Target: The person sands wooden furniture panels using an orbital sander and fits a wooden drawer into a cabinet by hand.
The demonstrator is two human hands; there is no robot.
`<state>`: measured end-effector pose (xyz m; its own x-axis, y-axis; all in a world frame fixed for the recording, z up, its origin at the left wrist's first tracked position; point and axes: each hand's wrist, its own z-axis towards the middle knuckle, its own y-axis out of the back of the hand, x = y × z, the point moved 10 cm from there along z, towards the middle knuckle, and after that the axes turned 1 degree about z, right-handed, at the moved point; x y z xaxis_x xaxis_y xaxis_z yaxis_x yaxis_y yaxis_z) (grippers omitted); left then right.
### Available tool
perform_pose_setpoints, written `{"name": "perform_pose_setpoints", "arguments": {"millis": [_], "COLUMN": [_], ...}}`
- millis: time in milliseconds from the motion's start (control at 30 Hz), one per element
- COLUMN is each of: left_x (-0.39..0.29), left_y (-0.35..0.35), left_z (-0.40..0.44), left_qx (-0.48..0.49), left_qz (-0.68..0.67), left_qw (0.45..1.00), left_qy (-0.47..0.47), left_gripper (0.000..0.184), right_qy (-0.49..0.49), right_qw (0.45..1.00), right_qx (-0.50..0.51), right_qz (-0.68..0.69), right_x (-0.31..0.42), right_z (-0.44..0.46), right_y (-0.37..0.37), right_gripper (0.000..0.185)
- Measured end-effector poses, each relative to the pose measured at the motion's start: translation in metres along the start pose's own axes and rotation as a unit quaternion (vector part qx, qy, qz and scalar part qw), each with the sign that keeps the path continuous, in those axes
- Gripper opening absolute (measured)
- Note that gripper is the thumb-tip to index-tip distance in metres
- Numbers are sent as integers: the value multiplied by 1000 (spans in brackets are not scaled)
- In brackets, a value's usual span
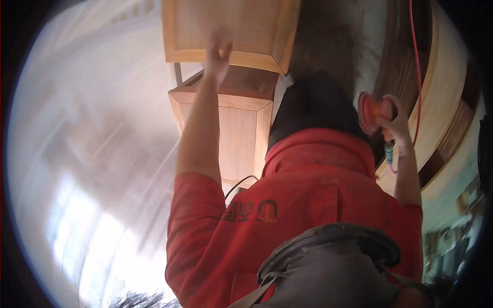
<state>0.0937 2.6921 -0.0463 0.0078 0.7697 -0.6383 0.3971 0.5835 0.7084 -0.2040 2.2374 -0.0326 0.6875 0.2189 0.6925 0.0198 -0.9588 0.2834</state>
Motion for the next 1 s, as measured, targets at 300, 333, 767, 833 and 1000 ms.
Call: {"name": "perform_pose_setpoints", "arguments": {"millis": [300,333,767,833,1000], "left_x": [145,149,-380,-417,-459], "left_y": [2,3,416,388,356], "left_z": [-471,-488,-529,-552,-571], "left_qx": [-257,-270,-408,-335,-288], "left_qz": [-39,-51,20,62,98], "left_qw": [865,851,621,597,594], "left_qy": [429,448,-669,-726,-745], "left_gripper": [31,30,31,30,30], "right_qy": [225,241,274,256,305], "right_qw": [945,940,922,927,908], "right_qx": [118,115,65,64,109], "right_qz": [-208,-214,-266,-266,-265], "right_x": [120,134,207,206,224], "right_z": [37,35,-20,-21,-31], "right_y": [-65,-67,-85,-82,-86], "right_gripper": [62,62,65,65,62]}}
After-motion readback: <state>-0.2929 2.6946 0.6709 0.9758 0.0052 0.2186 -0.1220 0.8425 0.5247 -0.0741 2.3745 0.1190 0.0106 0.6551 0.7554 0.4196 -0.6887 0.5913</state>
